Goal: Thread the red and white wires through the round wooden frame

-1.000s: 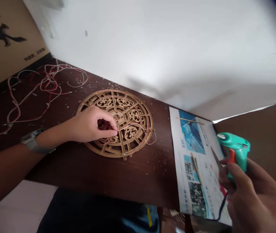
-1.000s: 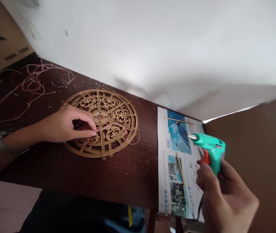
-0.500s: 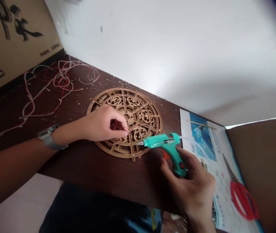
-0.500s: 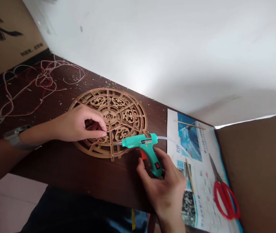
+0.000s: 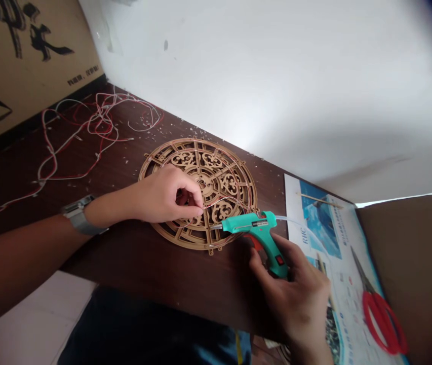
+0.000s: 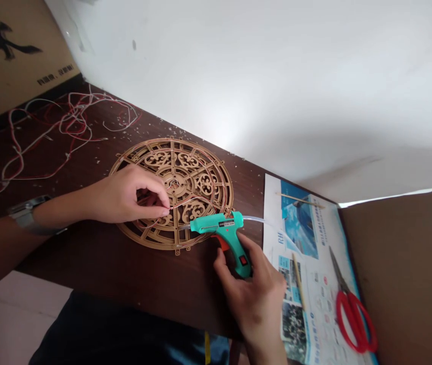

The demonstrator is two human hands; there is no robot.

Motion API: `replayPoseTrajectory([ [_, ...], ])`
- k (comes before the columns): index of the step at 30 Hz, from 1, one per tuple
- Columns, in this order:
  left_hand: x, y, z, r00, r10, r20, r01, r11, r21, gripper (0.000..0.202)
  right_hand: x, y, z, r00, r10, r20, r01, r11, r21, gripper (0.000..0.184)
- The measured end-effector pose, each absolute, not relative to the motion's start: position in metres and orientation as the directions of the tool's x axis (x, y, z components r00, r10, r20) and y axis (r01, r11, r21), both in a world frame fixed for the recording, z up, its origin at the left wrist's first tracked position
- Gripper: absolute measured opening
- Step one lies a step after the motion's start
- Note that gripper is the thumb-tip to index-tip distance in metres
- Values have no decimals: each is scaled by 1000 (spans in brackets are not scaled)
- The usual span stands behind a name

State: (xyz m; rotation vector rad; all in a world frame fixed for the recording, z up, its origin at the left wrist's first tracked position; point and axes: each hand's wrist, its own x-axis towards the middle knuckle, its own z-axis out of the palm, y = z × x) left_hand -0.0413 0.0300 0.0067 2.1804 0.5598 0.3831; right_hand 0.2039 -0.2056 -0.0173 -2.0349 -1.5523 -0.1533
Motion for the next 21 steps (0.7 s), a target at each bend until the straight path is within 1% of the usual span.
replayPoseTrajectory([
  [9, -41, 29, 6, 855, 506, 111, 232, -564, 792, 18, 206, -208, -19, 283, 848, 447, 936, -142, -323, 42],
  [12, -41, 29, 7, 857, 503, 114, 228, -567, 792, 17, 204, -208, -18, 270, 841, 469, 947, -143, -289, 40],
  [17, -41, 29, 7, 857, 503, 109, 230, -564, 793, 16, 200, -205, -12, 177, 827, 533, 976, -76, -206, 34],
  [21, -41, 29, 7, 857, 505, 103, 234, -559, 796, 16, 200, -205, -8, 152, 827, 542, 983, -68, -171, 34],
])
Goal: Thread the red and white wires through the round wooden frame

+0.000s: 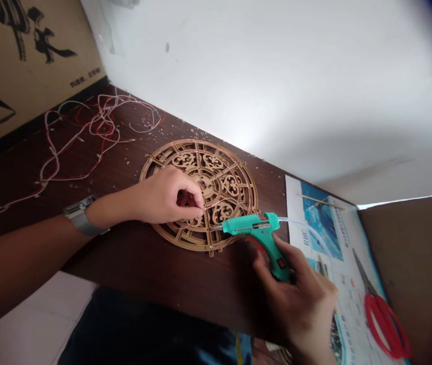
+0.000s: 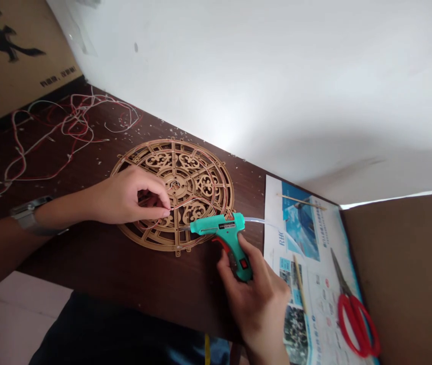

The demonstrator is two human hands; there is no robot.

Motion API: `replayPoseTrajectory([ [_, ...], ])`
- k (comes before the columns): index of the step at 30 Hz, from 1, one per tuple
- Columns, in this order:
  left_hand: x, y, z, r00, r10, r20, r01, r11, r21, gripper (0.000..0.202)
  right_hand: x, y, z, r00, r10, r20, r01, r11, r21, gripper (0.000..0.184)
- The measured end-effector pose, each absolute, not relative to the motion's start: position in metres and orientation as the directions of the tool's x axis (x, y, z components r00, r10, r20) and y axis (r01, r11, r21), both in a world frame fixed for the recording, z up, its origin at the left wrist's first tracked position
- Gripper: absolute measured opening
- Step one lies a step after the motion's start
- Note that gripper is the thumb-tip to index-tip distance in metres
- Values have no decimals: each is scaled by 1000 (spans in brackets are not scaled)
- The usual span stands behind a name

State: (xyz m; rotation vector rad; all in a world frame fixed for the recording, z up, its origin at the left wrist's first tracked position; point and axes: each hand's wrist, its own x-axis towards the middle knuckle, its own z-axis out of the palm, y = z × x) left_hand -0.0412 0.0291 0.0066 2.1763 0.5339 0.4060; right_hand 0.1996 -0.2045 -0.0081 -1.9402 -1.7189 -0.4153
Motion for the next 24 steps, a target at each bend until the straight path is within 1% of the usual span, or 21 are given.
replayPoseTrajectory([
  [14, -42, 29, 7, 857, 505, 104, 236, -564, 791, 16, 201, -205, -8, 127, 833, 538, 983, -33, -181, 32],
  [19, -42, 29, 7, 857, 507, 98, 242, -562, 791, 17, 202, -206, -9, 143, 832, 537, 981, -49, -185, 30],
  [24, -41, 29, 7, 855, 509, 98, 248, -568, 785, 17, 203, -207, -9, 140, 825, 547, 985, -60, -163, 29],
])
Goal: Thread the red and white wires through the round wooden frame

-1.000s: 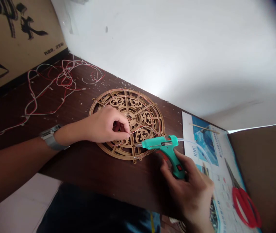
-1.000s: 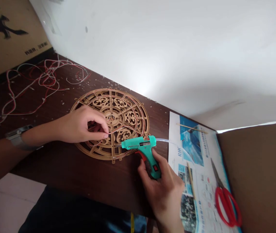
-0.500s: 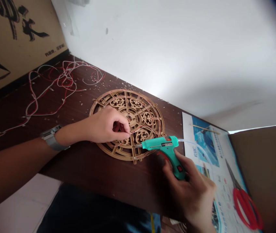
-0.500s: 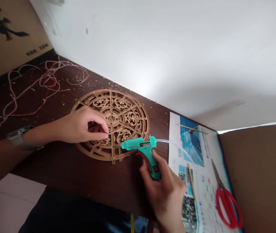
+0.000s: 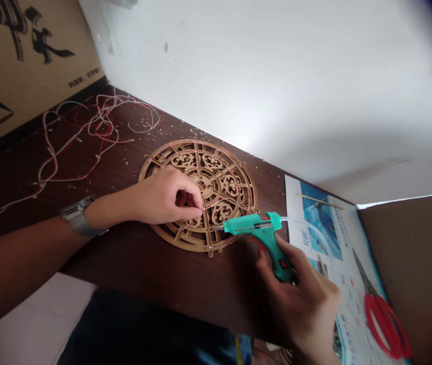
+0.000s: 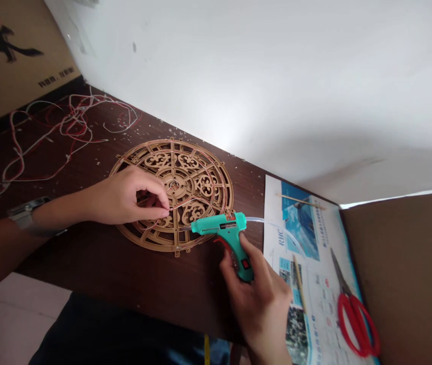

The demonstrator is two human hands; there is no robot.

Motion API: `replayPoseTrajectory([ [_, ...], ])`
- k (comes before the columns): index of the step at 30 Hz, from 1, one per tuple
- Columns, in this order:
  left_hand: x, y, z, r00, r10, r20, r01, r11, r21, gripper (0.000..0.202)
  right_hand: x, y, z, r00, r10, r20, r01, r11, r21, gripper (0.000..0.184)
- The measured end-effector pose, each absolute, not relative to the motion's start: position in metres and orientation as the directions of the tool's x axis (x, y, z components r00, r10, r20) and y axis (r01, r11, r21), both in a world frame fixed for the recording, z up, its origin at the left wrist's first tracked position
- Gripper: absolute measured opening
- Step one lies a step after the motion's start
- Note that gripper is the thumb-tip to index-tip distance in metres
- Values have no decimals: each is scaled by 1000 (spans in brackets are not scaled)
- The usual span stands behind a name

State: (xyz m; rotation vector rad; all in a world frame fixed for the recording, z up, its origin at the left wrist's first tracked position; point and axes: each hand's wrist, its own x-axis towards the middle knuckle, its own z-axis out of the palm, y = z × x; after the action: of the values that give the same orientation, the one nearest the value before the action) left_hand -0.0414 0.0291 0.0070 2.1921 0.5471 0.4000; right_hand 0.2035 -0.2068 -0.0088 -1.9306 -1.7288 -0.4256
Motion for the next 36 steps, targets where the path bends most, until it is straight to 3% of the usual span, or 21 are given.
replayPoseTrajectory([
  [36, -40, 29, 7, 862, 494, 112, 223, -570, 791, 14, 210, -208, -10, 106, 803, 587, 992, -45, -119, 28],
])
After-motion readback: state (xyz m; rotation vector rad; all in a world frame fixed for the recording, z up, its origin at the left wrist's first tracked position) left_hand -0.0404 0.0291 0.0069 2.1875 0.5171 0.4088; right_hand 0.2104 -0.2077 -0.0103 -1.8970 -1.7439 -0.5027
